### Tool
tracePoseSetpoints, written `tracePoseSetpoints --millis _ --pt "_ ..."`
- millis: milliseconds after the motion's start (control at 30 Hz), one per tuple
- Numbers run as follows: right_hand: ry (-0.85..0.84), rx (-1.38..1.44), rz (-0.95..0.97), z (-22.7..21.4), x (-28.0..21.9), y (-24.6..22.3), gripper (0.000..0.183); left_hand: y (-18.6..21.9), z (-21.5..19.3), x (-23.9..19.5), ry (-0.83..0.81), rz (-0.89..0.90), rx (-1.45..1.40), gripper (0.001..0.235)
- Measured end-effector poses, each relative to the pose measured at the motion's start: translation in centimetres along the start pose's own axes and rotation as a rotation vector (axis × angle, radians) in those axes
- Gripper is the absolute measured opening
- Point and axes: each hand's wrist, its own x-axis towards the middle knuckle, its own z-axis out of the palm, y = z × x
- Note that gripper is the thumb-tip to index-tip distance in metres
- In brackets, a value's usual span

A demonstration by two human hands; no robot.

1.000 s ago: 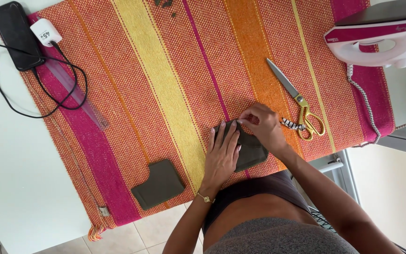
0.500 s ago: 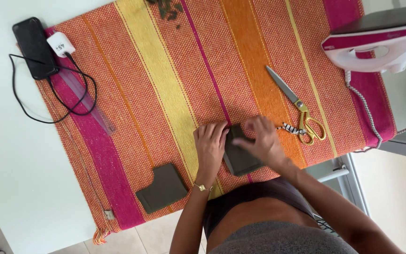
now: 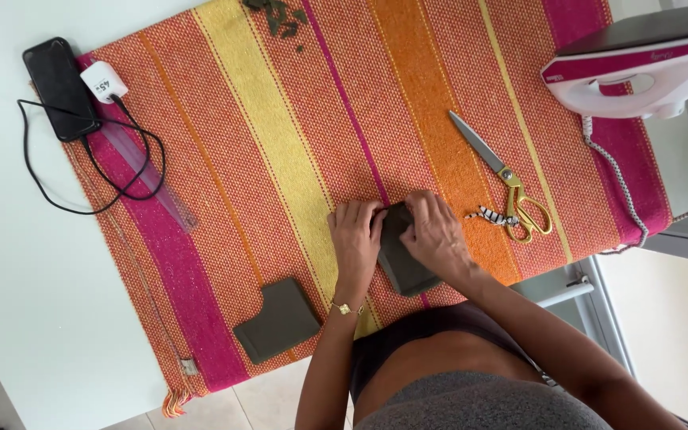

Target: Cutting fabric pieces with scissors and applying decorative stickers to them on a workbench

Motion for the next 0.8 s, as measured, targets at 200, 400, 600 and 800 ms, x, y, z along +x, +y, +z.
tracePoseSetpoints --millis 200,400,600,800 --pt "0.087 -0.106 0.025 -0.3 0.5 0.2 0.063 -0.3 -0.1 -0.4 0.002 0.031 -0.038 0.017" --pt "-0.013 -0.060 0.209 1.7 0.2 2.7 0.038 -0.6 0.8 -0.7 -0.057 0.013 -0.013 0.032" --pt "-0.032 0.246 0.152 -1.7 1.5 3.9 0.036 0.1 -0.1 -0.1 -0.102 -0.041 -0.073 0.027" --pt "-0.059 0.523 0.161 -4.7 3.1 3.7 0.041 0.1 2.2 0.0 -0.159 -0.071 -0.099 0.033"
